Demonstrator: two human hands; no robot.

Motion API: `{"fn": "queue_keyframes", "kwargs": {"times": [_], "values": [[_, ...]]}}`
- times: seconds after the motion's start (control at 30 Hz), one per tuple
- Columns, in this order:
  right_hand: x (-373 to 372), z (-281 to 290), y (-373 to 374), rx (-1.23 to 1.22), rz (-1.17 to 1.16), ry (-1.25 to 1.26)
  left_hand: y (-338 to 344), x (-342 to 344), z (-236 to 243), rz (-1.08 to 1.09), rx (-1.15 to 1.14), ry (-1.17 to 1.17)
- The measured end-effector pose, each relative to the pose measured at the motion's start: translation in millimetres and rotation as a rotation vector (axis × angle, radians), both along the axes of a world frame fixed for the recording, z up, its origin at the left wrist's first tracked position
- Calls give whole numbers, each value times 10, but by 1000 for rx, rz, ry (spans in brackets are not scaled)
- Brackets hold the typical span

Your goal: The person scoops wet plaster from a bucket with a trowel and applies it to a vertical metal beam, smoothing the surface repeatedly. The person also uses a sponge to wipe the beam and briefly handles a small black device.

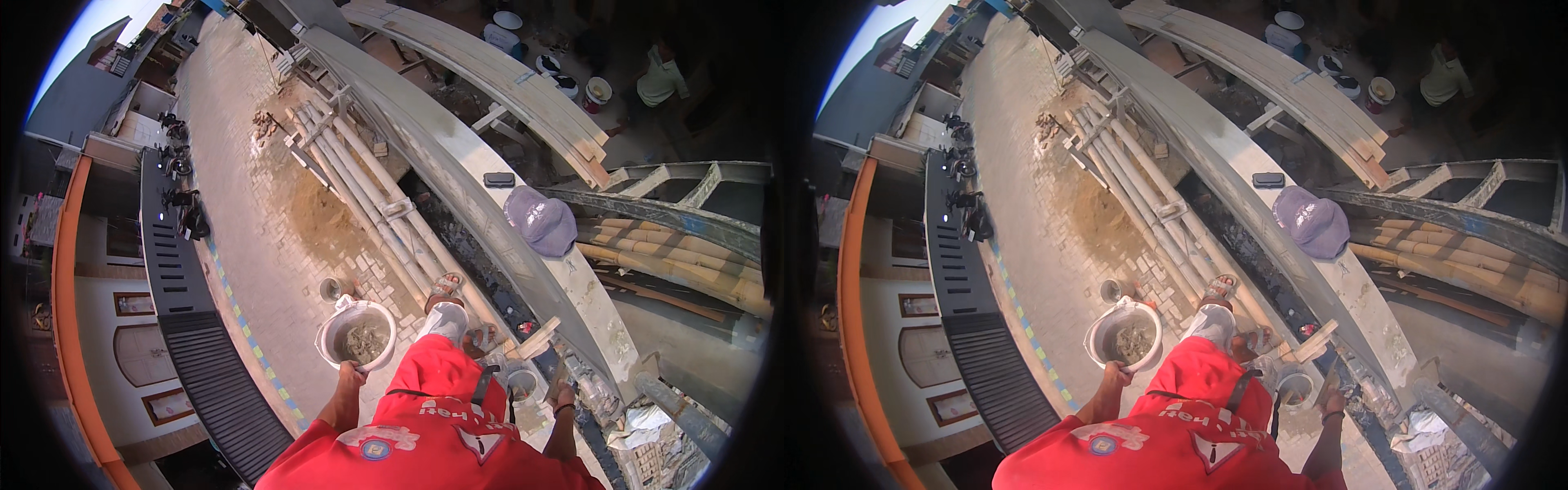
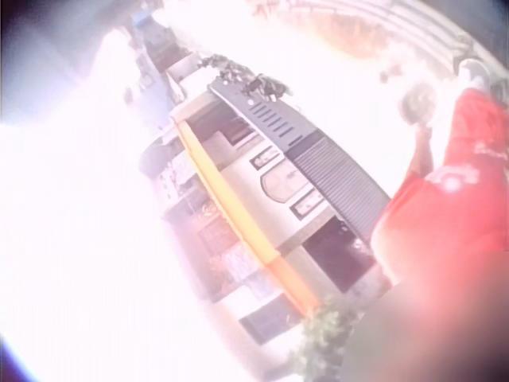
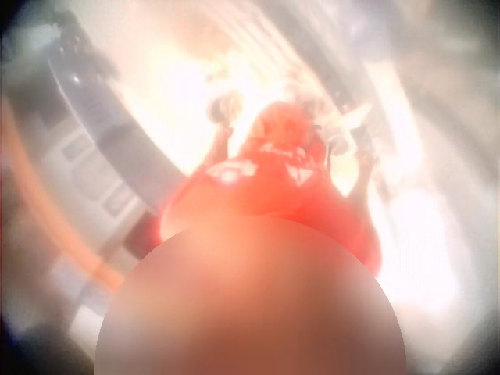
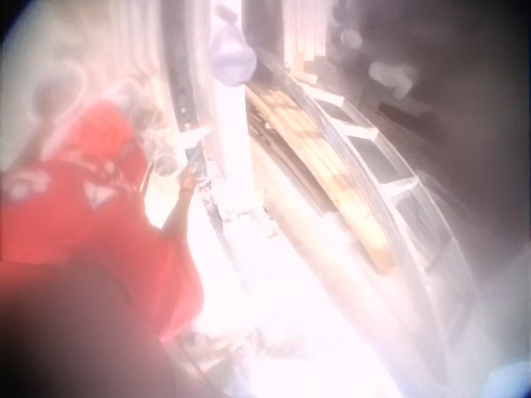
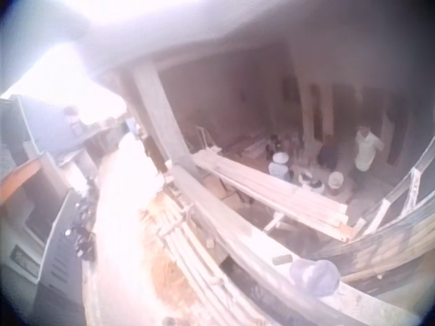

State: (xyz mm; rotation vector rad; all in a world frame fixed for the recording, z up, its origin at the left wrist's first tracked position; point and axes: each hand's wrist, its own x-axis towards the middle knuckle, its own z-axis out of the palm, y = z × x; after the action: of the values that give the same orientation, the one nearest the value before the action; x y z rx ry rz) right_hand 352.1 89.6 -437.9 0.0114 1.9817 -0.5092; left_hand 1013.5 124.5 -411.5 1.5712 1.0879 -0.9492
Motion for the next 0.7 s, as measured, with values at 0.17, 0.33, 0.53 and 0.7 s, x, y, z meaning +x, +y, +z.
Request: {"fn": "queue_keyframes", "kwargs": {"times": [0.17,0.33,0.53,0.7], "values": [[302,226,-241,-6,90,-107,-10,247,18,38,37,-15],[693,399,-537,85,110,5,-558,447,115,-24,43,-19],[1476,664,-1305,-22,218,-75,-941,1248,-152,-23,-149,58],[1632,775,-1317,-37,229,-14,-1670,1386,-103,-154,-117,183]]}}
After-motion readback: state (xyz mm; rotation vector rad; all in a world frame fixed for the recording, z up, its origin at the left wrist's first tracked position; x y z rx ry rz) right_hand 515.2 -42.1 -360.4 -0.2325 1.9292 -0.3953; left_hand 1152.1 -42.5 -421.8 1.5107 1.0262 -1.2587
